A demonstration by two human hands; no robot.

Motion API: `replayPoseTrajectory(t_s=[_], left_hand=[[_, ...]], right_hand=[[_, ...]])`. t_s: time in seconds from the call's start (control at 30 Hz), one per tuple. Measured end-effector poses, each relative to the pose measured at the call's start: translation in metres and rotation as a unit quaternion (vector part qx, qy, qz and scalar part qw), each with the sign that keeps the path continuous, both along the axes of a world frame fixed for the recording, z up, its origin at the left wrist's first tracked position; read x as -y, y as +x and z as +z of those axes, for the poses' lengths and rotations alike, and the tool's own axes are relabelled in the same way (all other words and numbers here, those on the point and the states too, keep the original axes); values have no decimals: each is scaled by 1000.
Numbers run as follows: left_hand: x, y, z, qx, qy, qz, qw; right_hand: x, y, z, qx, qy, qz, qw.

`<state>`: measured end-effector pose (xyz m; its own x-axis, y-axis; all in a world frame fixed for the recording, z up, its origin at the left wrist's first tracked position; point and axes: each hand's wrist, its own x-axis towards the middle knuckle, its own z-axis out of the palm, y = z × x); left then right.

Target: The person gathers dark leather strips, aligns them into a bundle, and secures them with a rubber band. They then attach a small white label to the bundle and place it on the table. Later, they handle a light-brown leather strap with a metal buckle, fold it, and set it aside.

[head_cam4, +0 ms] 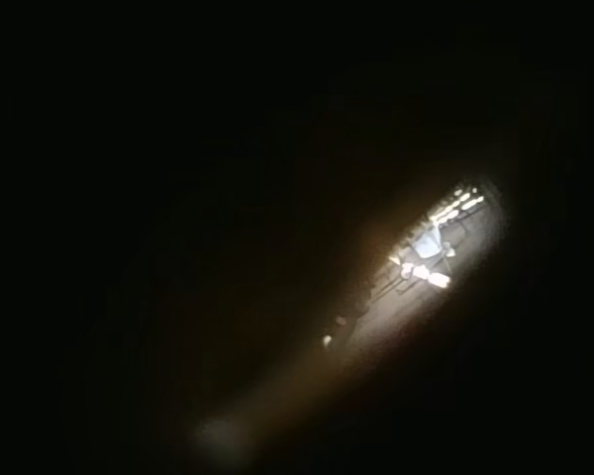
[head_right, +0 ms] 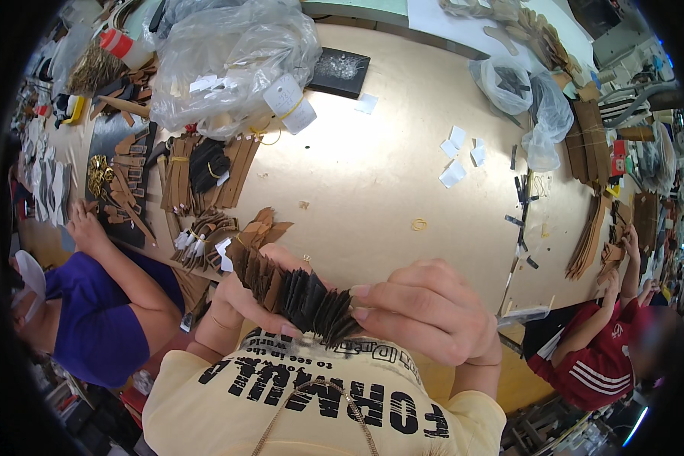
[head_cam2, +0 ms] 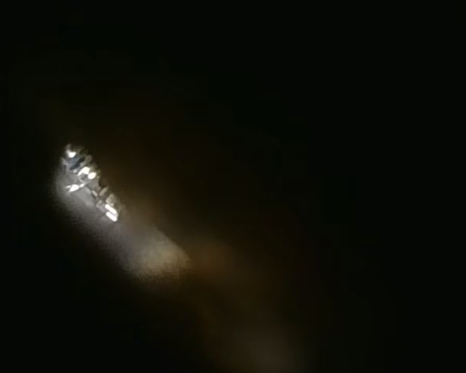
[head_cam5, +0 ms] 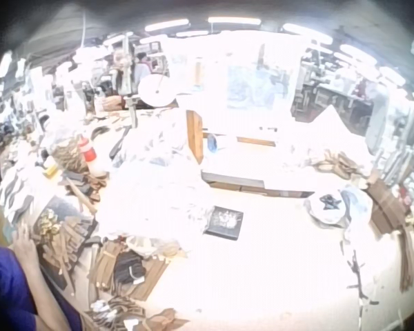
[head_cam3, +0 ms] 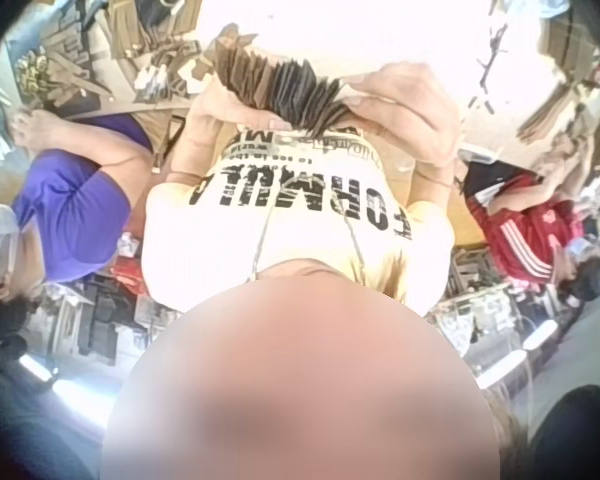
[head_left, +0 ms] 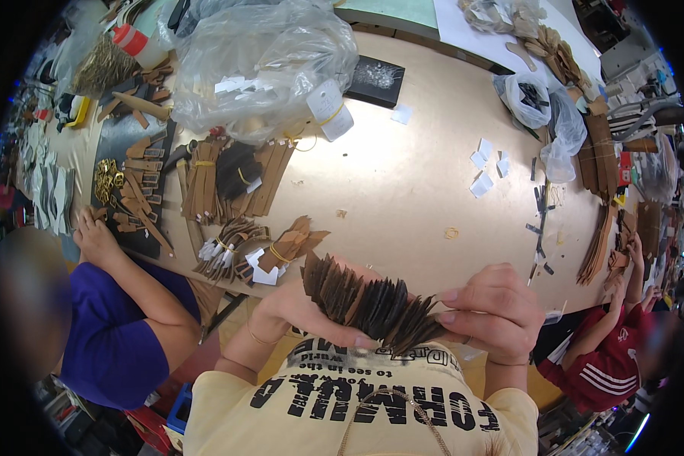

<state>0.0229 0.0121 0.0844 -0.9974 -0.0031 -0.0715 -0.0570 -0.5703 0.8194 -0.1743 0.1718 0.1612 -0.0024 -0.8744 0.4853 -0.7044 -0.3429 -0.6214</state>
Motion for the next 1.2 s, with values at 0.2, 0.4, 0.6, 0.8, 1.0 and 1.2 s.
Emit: replayPoseTrajectory(t_s=[0.2,0.4,0.6,0.8,1.0,1.2], left_hand=[[1,1,3,18,1,-5,1000],[4,0,7,32,25,-6,999],[4,-1,4,14,15,-5,1000],[5,-1,8,36,18,-18,999],[3,0,7,40,30,-11,999],[3,1,5,40,24,-28,999]], right_hand=[[-1,0,6,17,10,17,1000],[4,6,5,63,9,6,998],[4,4,7,-16,11,-15,1000],[3,3,9,-30,18,-25,999],[2,3,9,-48,13,-25,998],[2,2,9,-49,23,-16,998]])
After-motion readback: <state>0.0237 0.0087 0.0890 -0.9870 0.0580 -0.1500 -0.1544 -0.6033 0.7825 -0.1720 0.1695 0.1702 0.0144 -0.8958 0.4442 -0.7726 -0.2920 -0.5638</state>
